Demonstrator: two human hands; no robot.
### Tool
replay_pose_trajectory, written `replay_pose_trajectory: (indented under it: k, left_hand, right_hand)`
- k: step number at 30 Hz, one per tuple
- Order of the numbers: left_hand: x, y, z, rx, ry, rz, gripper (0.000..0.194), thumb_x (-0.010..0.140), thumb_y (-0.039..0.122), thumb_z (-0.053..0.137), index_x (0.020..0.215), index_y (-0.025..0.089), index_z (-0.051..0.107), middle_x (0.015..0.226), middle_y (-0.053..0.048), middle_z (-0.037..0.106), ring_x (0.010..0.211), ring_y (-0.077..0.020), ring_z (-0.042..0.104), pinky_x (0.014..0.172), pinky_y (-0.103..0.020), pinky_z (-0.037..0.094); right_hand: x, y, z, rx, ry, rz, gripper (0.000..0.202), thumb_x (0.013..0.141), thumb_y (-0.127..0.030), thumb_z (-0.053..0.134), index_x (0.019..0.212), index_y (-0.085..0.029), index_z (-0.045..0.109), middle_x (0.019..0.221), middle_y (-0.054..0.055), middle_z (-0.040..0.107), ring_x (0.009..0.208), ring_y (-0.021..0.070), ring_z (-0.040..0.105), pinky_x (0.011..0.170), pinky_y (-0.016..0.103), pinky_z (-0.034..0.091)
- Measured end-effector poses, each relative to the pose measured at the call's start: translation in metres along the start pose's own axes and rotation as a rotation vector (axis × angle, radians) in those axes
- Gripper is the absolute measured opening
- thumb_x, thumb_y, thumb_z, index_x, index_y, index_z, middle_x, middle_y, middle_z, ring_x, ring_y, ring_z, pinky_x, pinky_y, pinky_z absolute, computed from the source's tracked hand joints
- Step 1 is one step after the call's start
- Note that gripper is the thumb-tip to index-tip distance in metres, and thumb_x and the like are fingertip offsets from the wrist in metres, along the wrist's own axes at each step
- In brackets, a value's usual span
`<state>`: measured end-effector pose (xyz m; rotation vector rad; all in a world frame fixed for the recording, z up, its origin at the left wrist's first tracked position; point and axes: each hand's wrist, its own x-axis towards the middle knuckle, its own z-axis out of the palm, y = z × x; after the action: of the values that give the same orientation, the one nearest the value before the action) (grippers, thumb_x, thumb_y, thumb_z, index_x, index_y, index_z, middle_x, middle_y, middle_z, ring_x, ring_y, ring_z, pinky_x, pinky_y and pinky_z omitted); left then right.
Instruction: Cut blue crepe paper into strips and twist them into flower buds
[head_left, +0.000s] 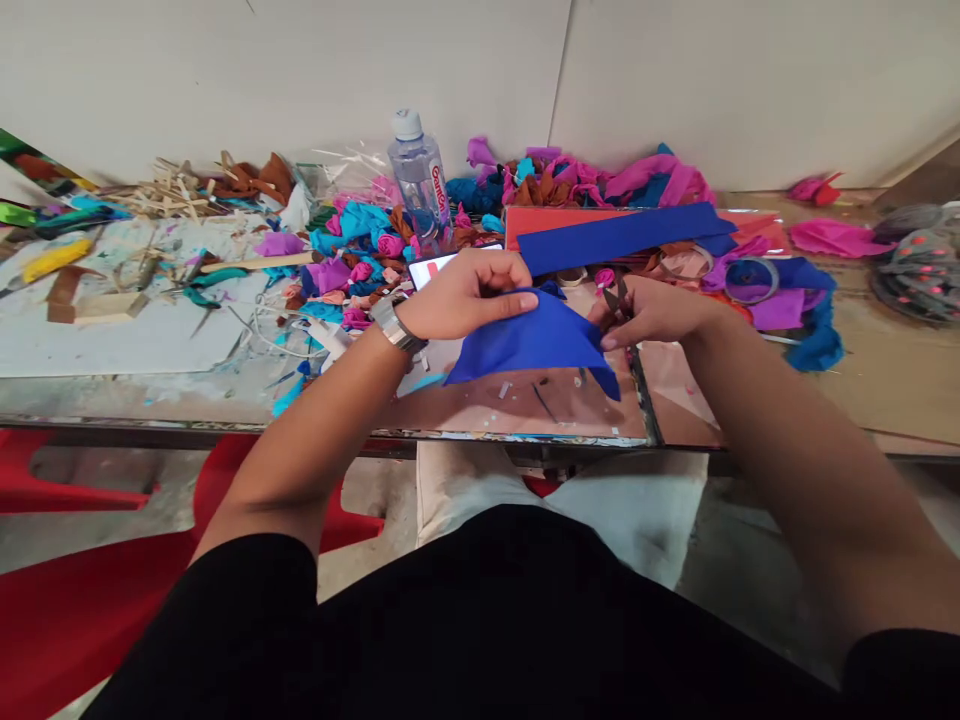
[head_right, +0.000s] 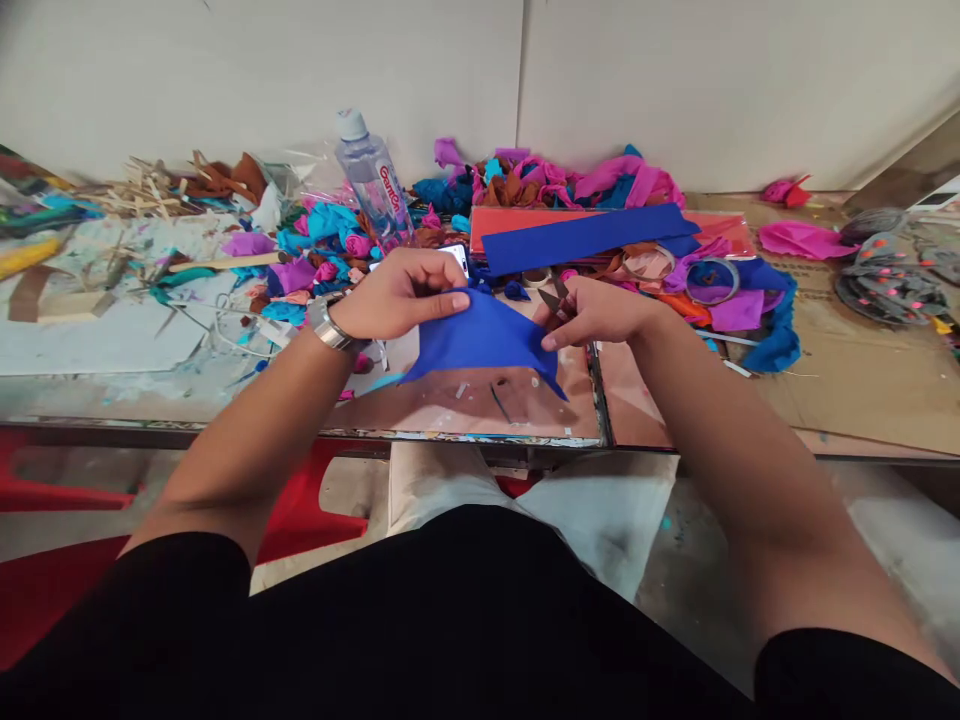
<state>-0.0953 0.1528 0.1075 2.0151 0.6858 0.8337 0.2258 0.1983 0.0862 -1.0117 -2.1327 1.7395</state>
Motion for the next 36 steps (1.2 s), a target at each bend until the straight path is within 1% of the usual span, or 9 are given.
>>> replay_pose_trajectory:
  k: [5, 8, 11, 16, 21, 24, 27, 32, 36]
  left_hand:
    - [-0.027, 0.006, -0.026, 0.121, -0.136, -0.185, 0.039, 0.092, 0.055, 0.084, 0.099, 0.018, 0.072, 0.067, 0.004, 0.059, 0.056, -0.0077, 0.046, 0.053, -0.02, 0.032]
    - [-0.056, 0.018, -0.039, 0.221, -0.241, -0.303, 0.034, 0.091, 0.05, 0.083, 0.097, 0.018, 0.075, 0.071, 0.002, 0.063, 0.062, -0.009, 0.053, 0.057, -0.02, 0.038]
    - [-0.088, 0.031, -0.05, 0.293, -0.292, -0.396, 0.033, 0.094, 0.051, 0.077, 0.088, 0.018, 0.077, 0.077, 0.0, 0.067, 0.067, -0.0106, 0.057, 0.062, -0.021, 0.043]
    - [-0.123, 0.031, -0.069, 0.476, -0.189, -0.533, 0.039, 0.097, 0.058, 0.071, 0.101, 0.02, 0.08, 0.092, -0.003, 0.077, 0.075, -0.0136, 0.064, 0.069, -0.023, 0.047]
    - [-0.119, 0.029, -0.072, 0.866, -0.115, -0.53, 0.038, 0.102, 0.056, 0.064, 0.111, 0.024, 0.081, 0.098, -0.006, 0.081, 0.081, -0.0209, 0.069, 0.077, -0.031, 0.048]
    - [-0.103, 0.034, -0.047, 1.155, -0.077, -0.539, 0.026, 0.102, 0.036, 0.064, 0.119, 0.023, 0.079, 0.112, -0.011, 0.081, 0.1, -0.0303, 0.074, 0.096, -0.043, 0.053]
    - [-0.077, 0.036, 0.001, 1.318, 0.014, -0.416, 0.033, 0.103, 0.034, 0.068, 0.131, 0.02, 0.075, 0.139, -0.018, 0.073, 0.131, -0.0391, 0.066, 0.123, -0.06, 0.041]
    - [-0.026, 0.02, 0.088, 1.157, -0.199, -0.248, 0.058, 0.107, 0.046, 0.064, 0.152, 0.009, 0.061, 0.152, -0.023, 0.066, 0.137, -0.0397, 0.063, 0.119, -0.056, 0.047]
    - [-0.005, -0.002, 0.112, 1.091, -0.184, -0.211, 0.096, 0.101, 0.061, 0.071, 0.169, 0.001, 0.038, 0.172, -0.031, 0.046, 0.152, -0.0443, 0.052, 0.124, -0.059, 0.044]
  right_hand:
    - [-0.009, 0.001, 0.003, 0.036, 0.177, 0.037, 0.046, 0.052, -0.052, 0.108, 0.075, -0.024, 0.079, 0.062, -0.001, 0.067, 0.055, 0.0134, 0.057, 0.048, 0.025, 0.045]
    - [-0.013, 0.004, 0.001, 0.097, 0.179, 0.106, 0.054, 0.048, -0.053, 0.109, 0.08, -0.024, 0.078, 0.071, 0.0, 0.073, 0.063, 0.0165, 0.065, 0.056, 0.028, 0.053]
    - [-0.013, 0.009, -0.004, 0.046, 0.145, 0.159, 0.059, 0.05, -0.058, 0.108, 0.084, -0.021, 0.077, 0.072, 0.001, 0.071, 0.062, 0.0154, 0.062, 0.054, 0.028, 0.047]
    - [0.002, 0.028, -0.005, -0.012, 0.096, 0.187, 0.06, 0.058, -0.066, 0.102, 0.085, -0.021, 0.073, 0.057, -0.007, 0.049, 0.05, 0.0092, 0.038, 0.049, 0.027, 0.028]
    - [0.011, 0.042, -0.004, -0.247, 0.291, 0.127, 0.057, 0.061, -0.072, 0.096, 0.082, -0.023, 0.075, 0.065, -0.002, 0.06, 0.059, 0.0147, 0.049, 0.055, 0.029, 0.034]
    - [0.008, 0.044, -0.006, -0.426, 0.328, 0.086, 0.051, 0.07, -0.072, 0.09, 0.08, -0.023, 0.078, 0.066, 0.001, 0.066, 0.062, 0.0181, 0.055, 0.057, 0.031, 0.036]
    - [0.003, 0.044, -0.008, -0.496, 0.341, 0.067, 0.045, 0.077, -0.069, 0.085, 0.083, -0.024, 0.082, 0.066, 0.002, 0.071, 0.062, 0.0201, 0.058, 0.058, 0.032, 0.037]
    - [0.001, 0.046, -0.006, -0.432, 0.344, 0.045, 0.043, 0.078, -0.066, 0.085, 0.084, -0.023, 0.084, 0.071, 0.002, 0.074, 0.066, 0.0201, 0.059, 0.059, 0.031, 0.039]
    - [-0.001, 0.05, -0.004, -0.065, 0.341, 0.109, 0.045, 0.068, -0.06, 0.098, 0.086, -0.022, 0.081, 0.068, 0.0, 0.069, 0.058, 0.0145, 0.051, 0.052, 0.029, 0.035]
